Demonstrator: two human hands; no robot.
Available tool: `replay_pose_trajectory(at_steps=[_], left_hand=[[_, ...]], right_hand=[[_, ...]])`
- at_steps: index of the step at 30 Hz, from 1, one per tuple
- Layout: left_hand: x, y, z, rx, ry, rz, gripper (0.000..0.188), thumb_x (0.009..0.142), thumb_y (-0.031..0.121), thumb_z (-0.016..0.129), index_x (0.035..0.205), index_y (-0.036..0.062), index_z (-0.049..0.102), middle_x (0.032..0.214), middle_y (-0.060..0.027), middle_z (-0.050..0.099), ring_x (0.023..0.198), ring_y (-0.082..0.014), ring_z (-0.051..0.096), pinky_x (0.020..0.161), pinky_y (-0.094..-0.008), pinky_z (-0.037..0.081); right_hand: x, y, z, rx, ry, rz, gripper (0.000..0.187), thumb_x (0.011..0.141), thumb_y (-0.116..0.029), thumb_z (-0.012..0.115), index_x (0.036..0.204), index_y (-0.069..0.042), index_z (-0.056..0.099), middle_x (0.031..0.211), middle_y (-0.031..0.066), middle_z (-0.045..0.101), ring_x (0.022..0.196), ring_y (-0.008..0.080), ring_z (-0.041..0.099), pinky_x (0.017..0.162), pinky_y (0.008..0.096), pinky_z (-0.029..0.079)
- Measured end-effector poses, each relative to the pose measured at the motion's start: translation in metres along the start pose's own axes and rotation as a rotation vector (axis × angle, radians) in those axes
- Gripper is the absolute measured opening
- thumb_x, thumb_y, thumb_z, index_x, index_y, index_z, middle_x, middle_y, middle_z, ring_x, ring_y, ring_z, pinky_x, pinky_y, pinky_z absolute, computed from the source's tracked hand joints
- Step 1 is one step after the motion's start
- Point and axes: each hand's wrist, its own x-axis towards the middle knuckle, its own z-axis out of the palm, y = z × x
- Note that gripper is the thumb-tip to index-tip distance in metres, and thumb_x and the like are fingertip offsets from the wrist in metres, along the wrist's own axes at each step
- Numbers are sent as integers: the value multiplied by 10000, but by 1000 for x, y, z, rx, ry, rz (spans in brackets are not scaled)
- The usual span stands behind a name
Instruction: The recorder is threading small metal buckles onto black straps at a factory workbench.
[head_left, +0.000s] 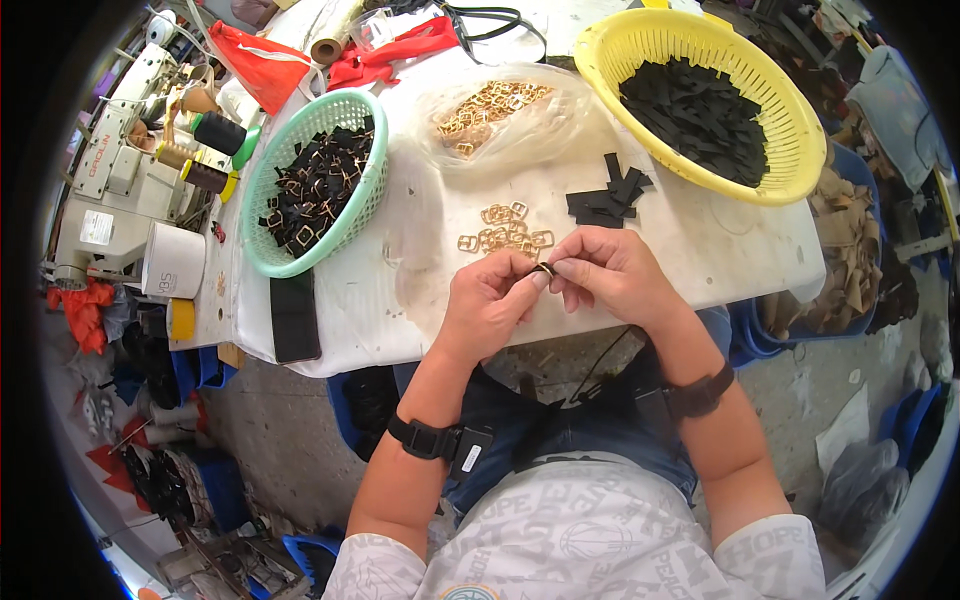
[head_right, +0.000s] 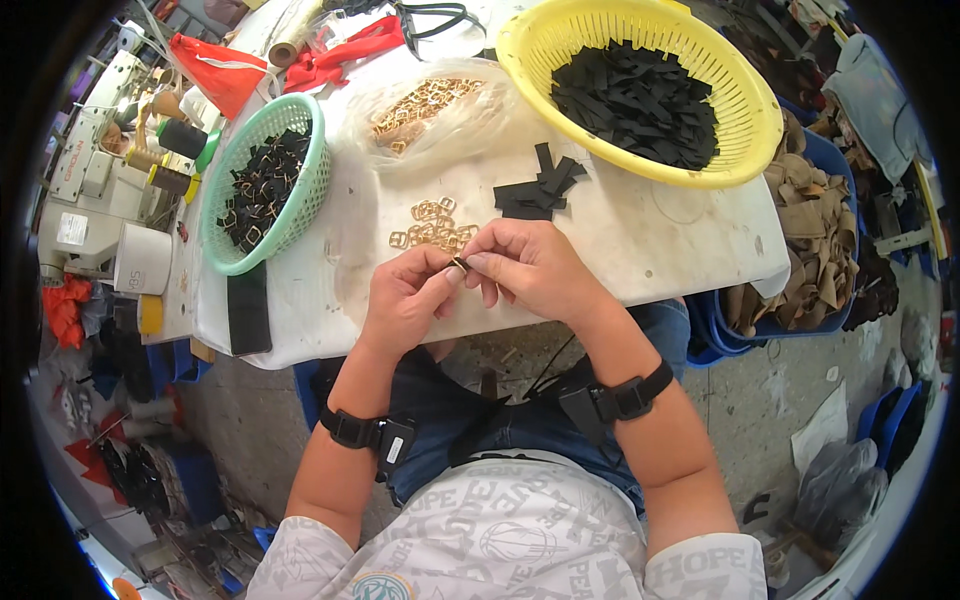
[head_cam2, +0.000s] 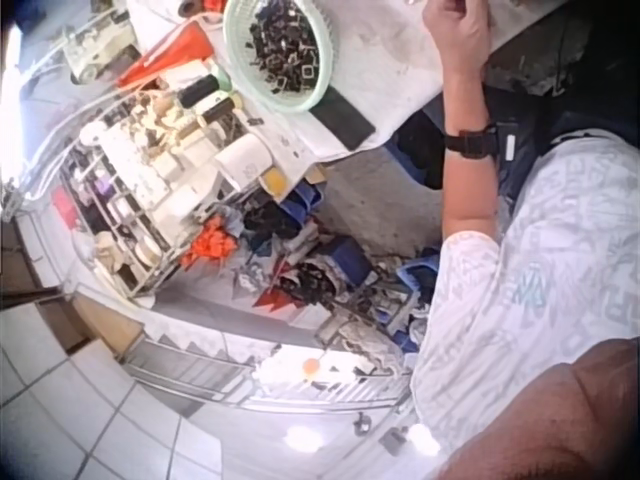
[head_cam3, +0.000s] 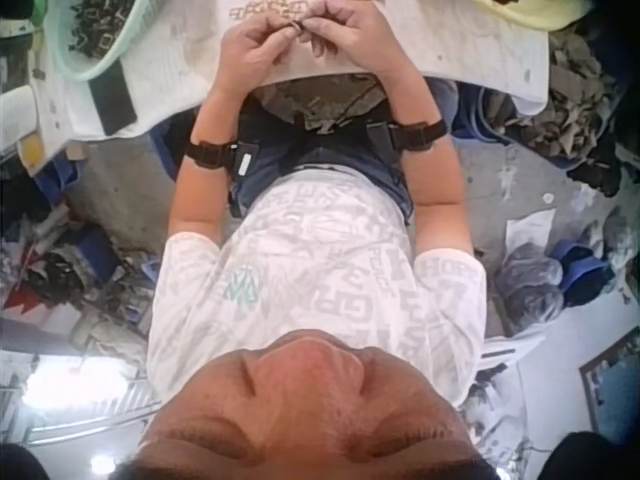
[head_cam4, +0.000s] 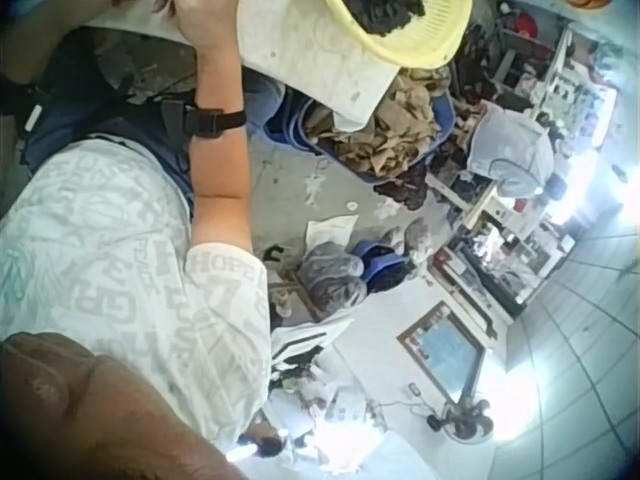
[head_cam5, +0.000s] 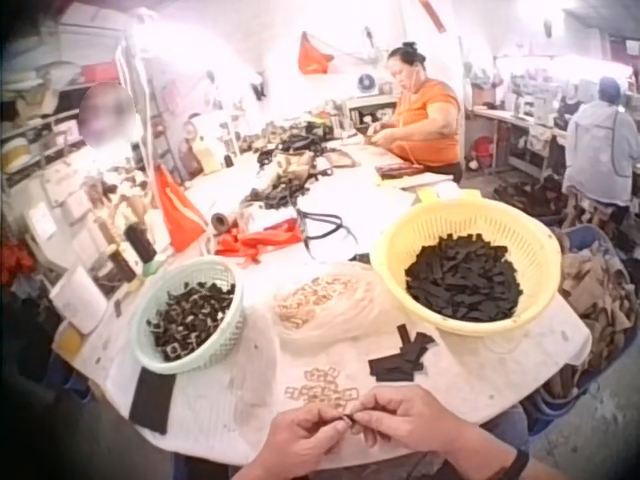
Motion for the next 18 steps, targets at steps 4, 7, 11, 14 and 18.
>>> replay_pose_trajectory(at_steps=[4, 7, 11, 14, 18], left_hand=[[-1, -4, 0, 49, 7, 32, 59, 896, 43, 591, 879, -6, 617, 719, 17, 584, 572, -26, 483, 502, -185, 380], [-2, -1, 3, 64, 16, 26, 63, 897, 46, 591, 870, -5, 618, 711, 22, 578, 572, -22, 475, 501, -183, 371], [-2, -3, 3, 72, 34, 34, 73, 896, 67, 608, 863, 3, 622, 693, 36, 568, 573, -12, 463, 499, -179, 362], [-2, -3, 4, 57, 45, 41, 70, 897, 50, 591, 853, 4, 619, 697, 35, 566, 573, -16, 458, 502, -181, 357], [-2, -2, 4, 74, 48, 71, 70, 892, 54, 598, 843, 8, 619, 695, 40, 566, 577, -13, 453, 507, -180, 353]], right_hand=[[0, 0, -1, -19, 5, 19, 99, 899, -49, 558, 960, 6, 614, 758, 56, 652, 601, 93, 604, 495, 205, 435], [1, 1, -2, -12, -3, 19, 99, 896, -51, 562, 953, 7, 617, 753, 59, 653, 602, 100, 613, 498, 207, 441], [2, 0, -2, -5, -4, 22, 94, 893, -51, 569, 941, 6, 625, 749, 63, 657, 620, 110, 634, 502, 208, 447], [2, 1, -2, -15, 0, 21, 92, 892, -51, 572, 937, 7, 627, 751, 64, 660, 631, 113, 643, 502, 207, 449], [2, 3, -1, -1, -1, 9, 88, 894, -50, 574, 936, 6, 628, 753, 61, 661, 632, 113, 644, 504, 206, 449]])
